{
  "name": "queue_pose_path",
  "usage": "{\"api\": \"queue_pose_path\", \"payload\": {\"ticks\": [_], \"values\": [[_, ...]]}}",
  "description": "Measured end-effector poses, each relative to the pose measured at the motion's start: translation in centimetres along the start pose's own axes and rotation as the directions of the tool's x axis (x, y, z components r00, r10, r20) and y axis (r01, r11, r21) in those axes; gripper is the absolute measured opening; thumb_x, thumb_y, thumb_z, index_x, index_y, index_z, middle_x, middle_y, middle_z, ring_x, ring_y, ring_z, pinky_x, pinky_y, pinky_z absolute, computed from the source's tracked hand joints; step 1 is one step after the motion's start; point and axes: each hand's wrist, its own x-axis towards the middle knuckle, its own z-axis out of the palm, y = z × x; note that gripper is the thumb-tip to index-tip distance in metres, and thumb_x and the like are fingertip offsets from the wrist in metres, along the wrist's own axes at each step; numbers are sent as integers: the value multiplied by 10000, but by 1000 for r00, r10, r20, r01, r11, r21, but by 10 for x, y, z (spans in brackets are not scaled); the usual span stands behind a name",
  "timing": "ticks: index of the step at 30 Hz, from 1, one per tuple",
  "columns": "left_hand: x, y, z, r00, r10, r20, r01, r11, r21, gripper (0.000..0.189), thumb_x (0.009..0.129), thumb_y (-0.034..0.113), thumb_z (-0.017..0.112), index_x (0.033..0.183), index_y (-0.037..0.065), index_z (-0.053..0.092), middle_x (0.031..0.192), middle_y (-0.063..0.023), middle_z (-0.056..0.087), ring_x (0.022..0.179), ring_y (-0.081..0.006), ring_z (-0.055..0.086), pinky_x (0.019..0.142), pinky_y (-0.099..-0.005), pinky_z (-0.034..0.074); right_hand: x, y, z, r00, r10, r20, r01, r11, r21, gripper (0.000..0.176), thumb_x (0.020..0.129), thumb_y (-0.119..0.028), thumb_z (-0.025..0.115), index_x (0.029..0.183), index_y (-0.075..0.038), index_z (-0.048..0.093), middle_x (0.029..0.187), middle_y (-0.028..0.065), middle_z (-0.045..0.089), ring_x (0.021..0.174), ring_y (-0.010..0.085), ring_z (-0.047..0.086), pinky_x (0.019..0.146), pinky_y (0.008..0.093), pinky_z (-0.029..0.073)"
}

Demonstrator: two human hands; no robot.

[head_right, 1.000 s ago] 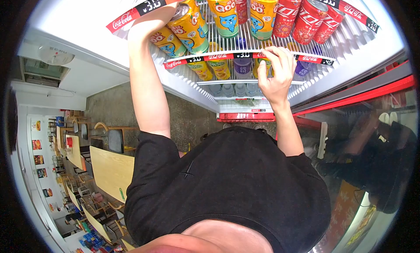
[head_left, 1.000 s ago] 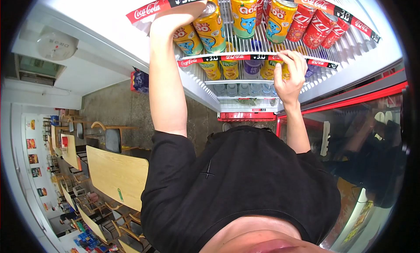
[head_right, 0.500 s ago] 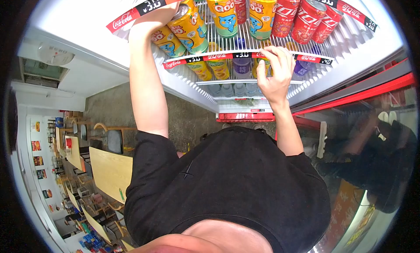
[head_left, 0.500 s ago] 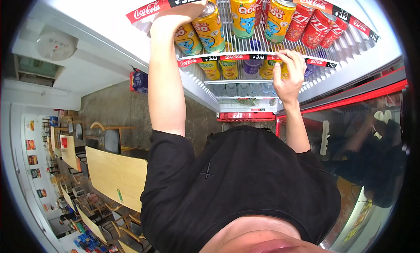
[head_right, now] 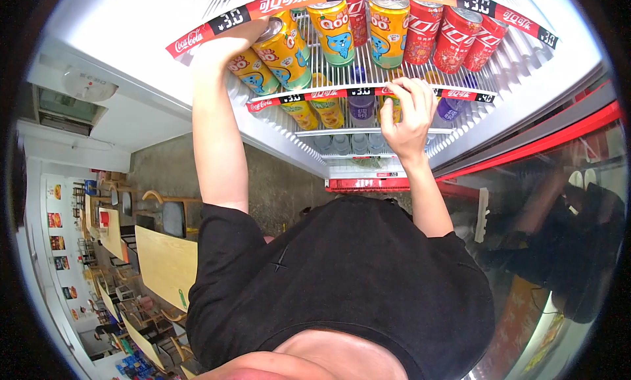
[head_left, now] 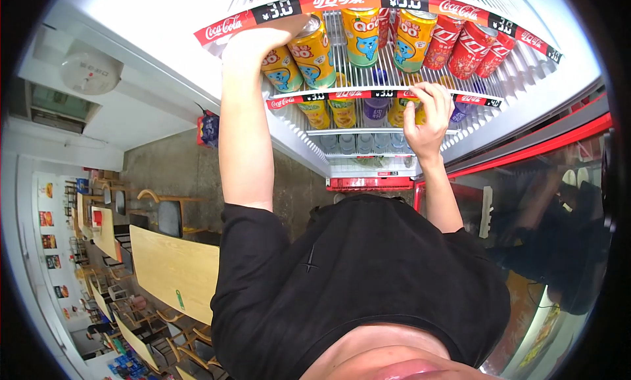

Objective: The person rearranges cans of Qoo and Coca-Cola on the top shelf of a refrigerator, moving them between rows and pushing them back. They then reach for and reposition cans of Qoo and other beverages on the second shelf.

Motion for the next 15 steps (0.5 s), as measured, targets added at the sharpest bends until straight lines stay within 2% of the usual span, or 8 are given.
{"api": "queue_pose_path", "payload": {"ticks": [2,6,13,15], "values": [[-11,8,3,1000,3,4,-3,1000,5,474,1022,489,515,1292,110,609,1330,-114,663,1216,-291,628,1038,-399,463,-1,0,2,1000,-3,-5,3,1000,-12,308,782,-57,707,1090,-69,697,1145,79,663,1169,322,586,1062,478,387],[19,11,10,1000,-2,-2,2,1000,-5,478,1021,492,516,1297,112,606,1334,-114,661,1220,-292,626,1040,-400,462,-2,1,3,1000,-9,-13,9,1000,-22,326,782,-55,705,1108,-69,698,1150,83,658,1169,324,582,1067,479,383],[-4,22,20,998,-32,-53,29,997,-66,485,1019,497,518,1305,114,602,1341,-114,657,1226,-292,622,1045,-401,460,0,1,-4,999,-31,24,31,999,16,339,784,-47,700,1122,-65,708,1150,94,657,1158,328,581,1058,477,385],[12,26,26,996,-50,-67,44,995,-84,487,1019,498,519,1307,115,601,1343,-114,656,1228,-293,621,1046,-401,460,0,3,-3,999,-41,24,41,999,13,348,782,-48,700,1129,-65,706,1151,94,658,1161,329,577,1055,478,386]]}}
